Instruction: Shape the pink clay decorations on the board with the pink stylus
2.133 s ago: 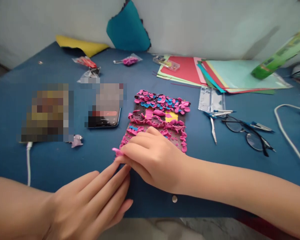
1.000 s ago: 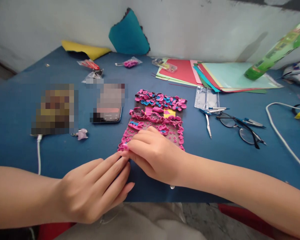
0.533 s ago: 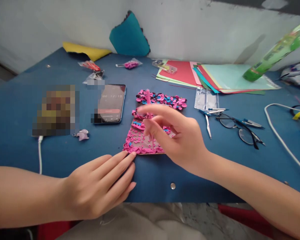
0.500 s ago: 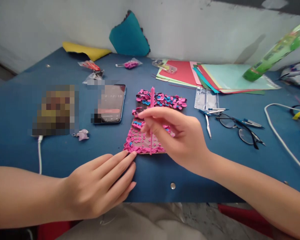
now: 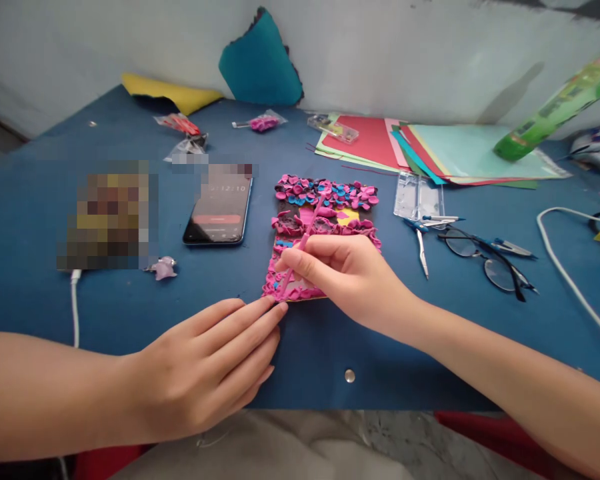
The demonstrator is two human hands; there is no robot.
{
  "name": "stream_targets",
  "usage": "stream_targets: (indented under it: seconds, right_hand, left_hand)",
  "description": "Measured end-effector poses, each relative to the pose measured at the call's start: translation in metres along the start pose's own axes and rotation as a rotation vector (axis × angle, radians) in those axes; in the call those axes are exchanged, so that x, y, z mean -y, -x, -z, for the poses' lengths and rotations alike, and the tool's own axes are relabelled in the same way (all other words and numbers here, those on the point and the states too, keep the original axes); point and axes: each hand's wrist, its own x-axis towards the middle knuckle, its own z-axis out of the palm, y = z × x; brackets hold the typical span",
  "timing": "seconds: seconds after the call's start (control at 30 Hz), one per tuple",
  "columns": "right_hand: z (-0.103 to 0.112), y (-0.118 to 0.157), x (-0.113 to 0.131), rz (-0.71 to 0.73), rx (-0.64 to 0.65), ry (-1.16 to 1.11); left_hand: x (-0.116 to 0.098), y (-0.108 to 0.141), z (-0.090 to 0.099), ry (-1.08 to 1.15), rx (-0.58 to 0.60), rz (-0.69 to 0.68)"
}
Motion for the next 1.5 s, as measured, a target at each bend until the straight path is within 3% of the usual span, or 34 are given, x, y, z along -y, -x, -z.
stream_targets:
  seconds: [0.77, 1.07, 1.23, 1.5]
  right_hand:
    - [-0.004, 0.005, -0.017, 0.332, -0.023, 0.541]
    - [-0.015, 0.014, -0.025, 0.605, -0.133, 0.667]
    - [-0.016, 0.013, -0.025, 0.6, -0.146, 0.687]
    - [-0.006, 0.017, -0.008, 0.442, -0.211, 0.626]
  left_hand:
    - [0.001, 0.001, -0.001, -0.001, 0.027, -0.015]
    - [0.0, 0.001, 0.0, 0.009, 0.042, -0.032]
    - [0.004, 0.001, -0.003, 0.019, 0.025, -0.04]
    - [0.005, 0.003, -0.001, 0.037, 0.027, -0.061]
